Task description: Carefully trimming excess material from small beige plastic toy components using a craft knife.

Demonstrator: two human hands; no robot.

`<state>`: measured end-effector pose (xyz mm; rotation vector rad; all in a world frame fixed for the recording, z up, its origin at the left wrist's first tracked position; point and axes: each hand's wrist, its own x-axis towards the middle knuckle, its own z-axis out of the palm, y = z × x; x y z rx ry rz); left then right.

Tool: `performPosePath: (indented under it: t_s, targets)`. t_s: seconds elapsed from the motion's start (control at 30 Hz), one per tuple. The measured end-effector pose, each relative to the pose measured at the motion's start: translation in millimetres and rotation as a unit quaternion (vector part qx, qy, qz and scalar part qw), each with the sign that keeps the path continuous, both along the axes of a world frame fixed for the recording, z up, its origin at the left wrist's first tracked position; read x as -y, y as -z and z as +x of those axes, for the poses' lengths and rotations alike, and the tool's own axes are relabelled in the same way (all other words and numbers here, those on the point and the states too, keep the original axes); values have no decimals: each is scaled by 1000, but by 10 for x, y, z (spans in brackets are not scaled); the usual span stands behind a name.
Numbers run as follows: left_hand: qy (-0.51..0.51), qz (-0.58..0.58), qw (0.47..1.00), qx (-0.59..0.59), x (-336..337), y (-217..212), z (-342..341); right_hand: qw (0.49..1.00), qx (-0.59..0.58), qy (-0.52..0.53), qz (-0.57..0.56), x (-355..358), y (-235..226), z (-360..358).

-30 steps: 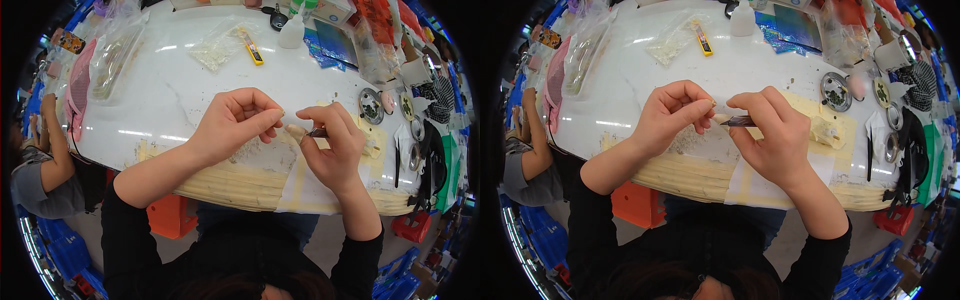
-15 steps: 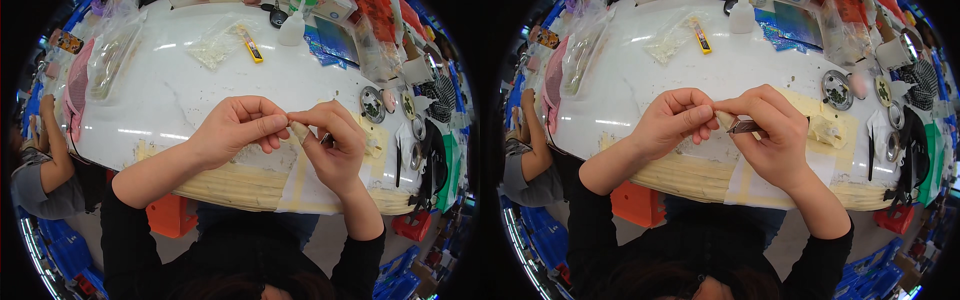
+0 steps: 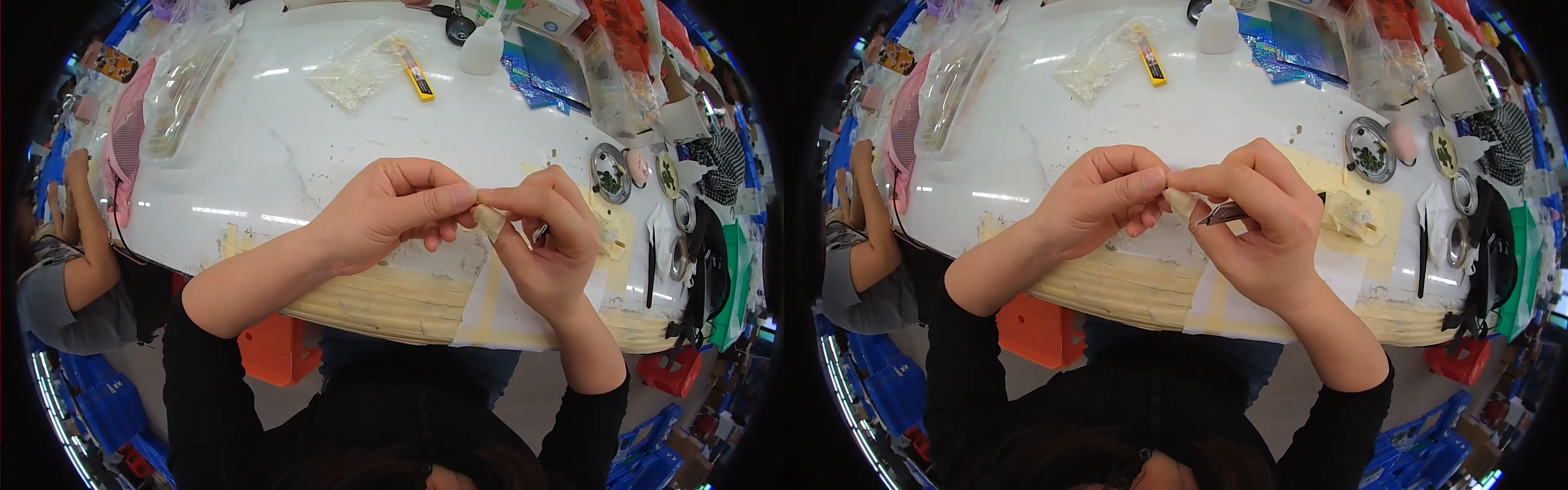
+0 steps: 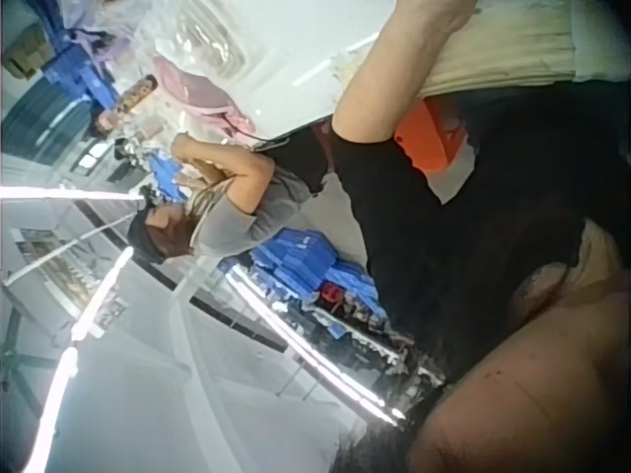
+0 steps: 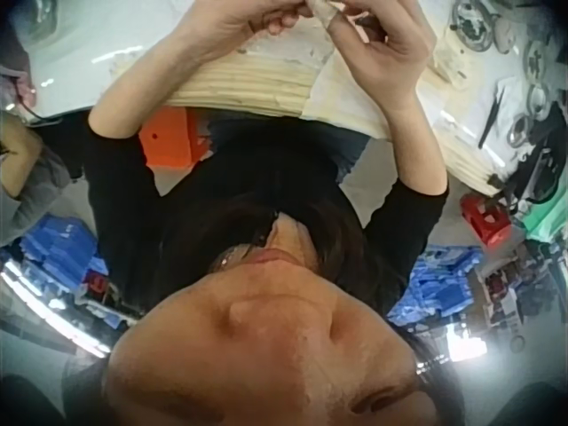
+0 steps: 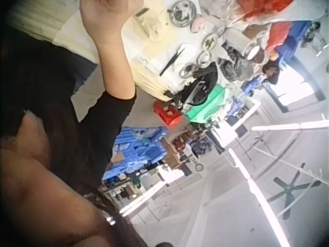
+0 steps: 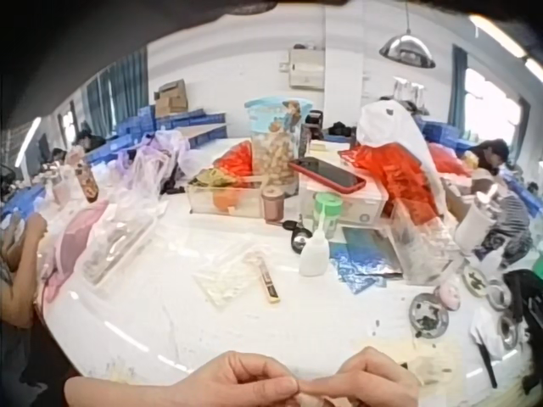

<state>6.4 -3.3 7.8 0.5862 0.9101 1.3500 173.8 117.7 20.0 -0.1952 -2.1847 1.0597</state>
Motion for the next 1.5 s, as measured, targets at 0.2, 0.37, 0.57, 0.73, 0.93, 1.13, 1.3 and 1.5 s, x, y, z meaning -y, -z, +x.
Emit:
performPosePath:
  t_s: [0.2, 0.37, 0.57, 0.73, 0.93, 1.13, 1.3, 1.5]
  targets:
    - [-35, 22, 994, -101, 10, -22, 21, 1000, -6, -13, -23, 4, 14, -11]
    - [-82, 79, 977, -182, 41, -29, 66, 1000, -5, -10, -22, -14, 32, -12]
    - [-97, 123, 959, -235, 69, -17, 74, 999, -6, -17, -42, -13, 23, -1]
    - [-143, 193, 911, -335, 52, 29, 91, 1000, 19, 4, 4, -1, -19, -7]
    - [-182, 270, 808, -491, 48, 58, 52, 973, 85, 82, 200, -68, 4, -10]
    - [-202, 290, 744, -567, 13, 23, 79, 938, 119, 144, 291, -51, 41, 14]
    - [-199, 285, 732, -586, 18, 21, 75, 936, 138, 143, 291, -47, 44, 17]
    - [-203, 293, 723, -591, 14, 31, 73, 935, 150, 140, 291, -38, 37, 14]
